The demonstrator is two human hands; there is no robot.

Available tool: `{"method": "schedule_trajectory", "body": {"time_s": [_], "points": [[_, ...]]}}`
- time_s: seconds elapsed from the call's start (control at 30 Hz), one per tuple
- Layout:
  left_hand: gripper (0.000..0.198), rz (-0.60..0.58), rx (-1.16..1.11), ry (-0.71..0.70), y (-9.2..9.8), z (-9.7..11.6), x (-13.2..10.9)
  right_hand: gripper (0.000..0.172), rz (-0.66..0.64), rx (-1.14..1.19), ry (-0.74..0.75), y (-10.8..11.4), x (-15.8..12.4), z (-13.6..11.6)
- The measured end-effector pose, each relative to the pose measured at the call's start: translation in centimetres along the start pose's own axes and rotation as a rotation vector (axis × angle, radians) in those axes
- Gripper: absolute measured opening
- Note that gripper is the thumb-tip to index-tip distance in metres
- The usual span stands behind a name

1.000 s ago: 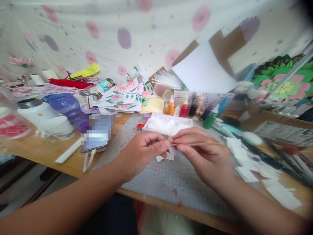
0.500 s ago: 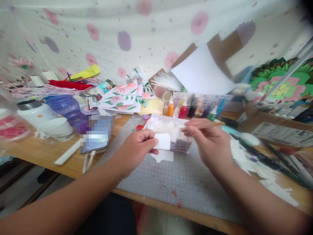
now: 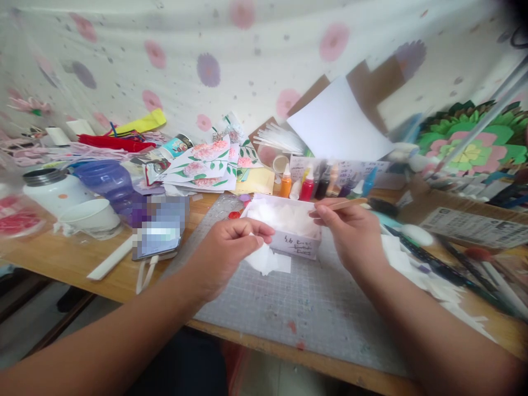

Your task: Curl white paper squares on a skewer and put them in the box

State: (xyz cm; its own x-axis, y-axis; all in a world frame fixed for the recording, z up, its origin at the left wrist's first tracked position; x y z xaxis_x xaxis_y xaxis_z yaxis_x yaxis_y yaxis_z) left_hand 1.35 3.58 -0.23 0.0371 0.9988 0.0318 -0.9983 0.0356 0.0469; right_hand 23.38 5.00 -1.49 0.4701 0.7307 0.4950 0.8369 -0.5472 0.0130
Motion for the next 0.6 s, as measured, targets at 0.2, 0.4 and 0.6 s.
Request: {"method": "schedule_trajectory", "body": {"time_s": [0.2, 0.4, 0.6], "points": [[0.026, -0.025, -0.151, 0.050, -0.2, 0.1, 0.0, 0.011, 0.039, -0.044, 0.125, 0.3, 0.2, -0.1], [0.020, -0.148, -0.273, 0.082, -0.4, 0.0, -0.1, 0.011, -0.047, 0.273, 0.317, 0.2, -1.8, -2.5], [0.022, -0.194, -0.202, 0.051, -0.8, -0.1, -0.6, 0.008, -0.287, 0.495, 0.130, -0.7, -3.5, -3.2]]}}
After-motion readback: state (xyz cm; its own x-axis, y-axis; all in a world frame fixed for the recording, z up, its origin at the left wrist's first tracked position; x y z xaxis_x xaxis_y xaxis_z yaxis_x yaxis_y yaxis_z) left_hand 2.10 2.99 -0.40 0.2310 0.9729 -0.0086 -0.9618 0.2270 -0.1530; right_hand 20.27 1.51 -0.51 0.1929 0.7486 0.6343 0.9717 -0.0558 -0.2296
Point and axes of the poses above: each hand's wrist, its own x-axis towards the middle knuckle, its own y-axis out of the back of the hand, z = x × y, the point moved 3 cm from there along x, towards the middle knuckle, and after that the axes turned 12 degrees about z, right-handed, at the moved point
